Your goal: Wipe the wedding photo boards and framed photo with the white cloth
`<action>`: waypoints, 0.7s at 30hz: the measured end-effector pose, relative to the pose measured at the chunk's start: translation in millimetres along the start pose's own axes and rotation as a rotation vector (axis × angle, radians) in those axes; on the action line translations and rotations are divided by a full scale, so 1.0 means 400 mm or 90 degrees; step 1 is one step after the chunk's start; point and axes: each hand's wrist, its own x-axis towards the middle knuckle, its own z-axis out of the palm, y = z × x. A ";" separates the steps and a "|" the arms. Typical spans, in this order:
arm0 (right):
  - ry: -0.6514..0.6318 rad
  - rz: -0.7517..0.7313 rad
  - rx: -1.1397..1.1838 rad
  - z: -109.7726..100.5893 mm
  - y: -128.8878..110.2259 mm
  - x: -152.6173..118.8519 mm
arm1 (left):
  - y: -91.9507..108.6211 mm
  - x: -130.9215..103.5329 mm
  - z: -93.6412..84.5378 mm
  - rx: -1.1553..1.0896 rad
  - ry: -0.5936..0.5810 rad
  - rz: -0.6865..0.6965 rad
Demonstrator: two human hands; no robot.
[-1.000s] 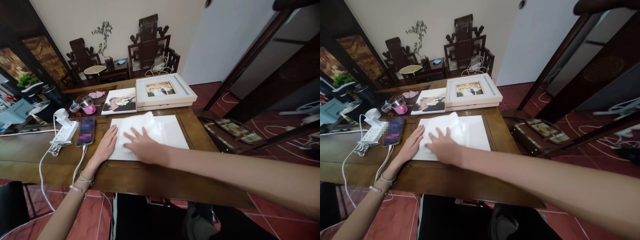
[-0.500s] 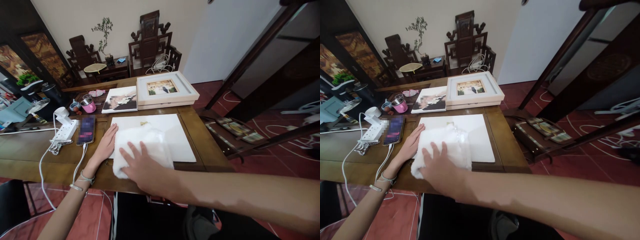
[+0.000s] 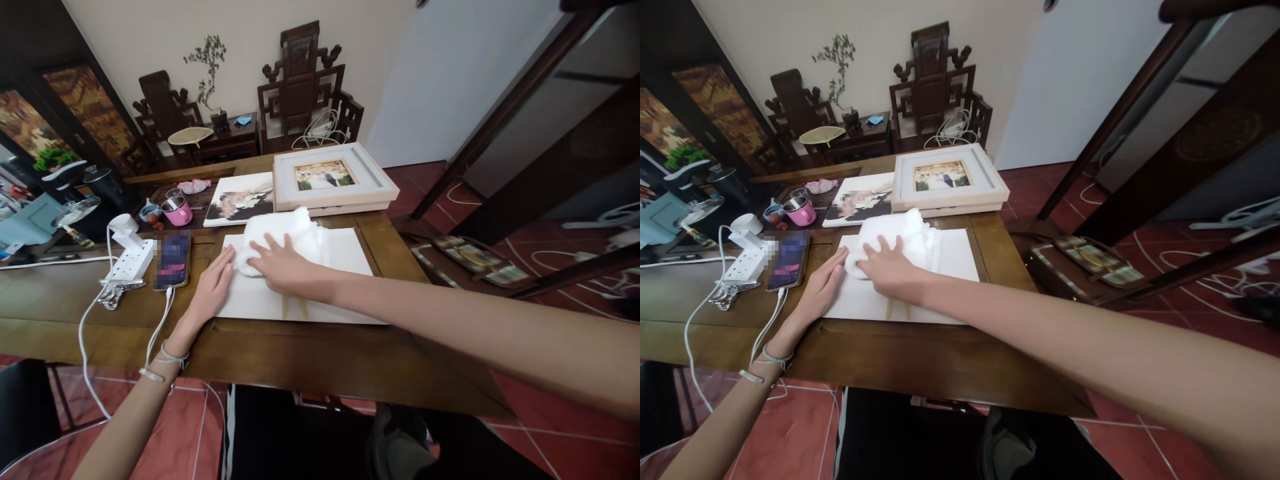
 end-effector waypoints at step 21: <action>-0.055 -0.157 0.076 -0.028 -0.035 -0.132 | 0.007 -0.007 0.005 -0.001 0.031 -0.016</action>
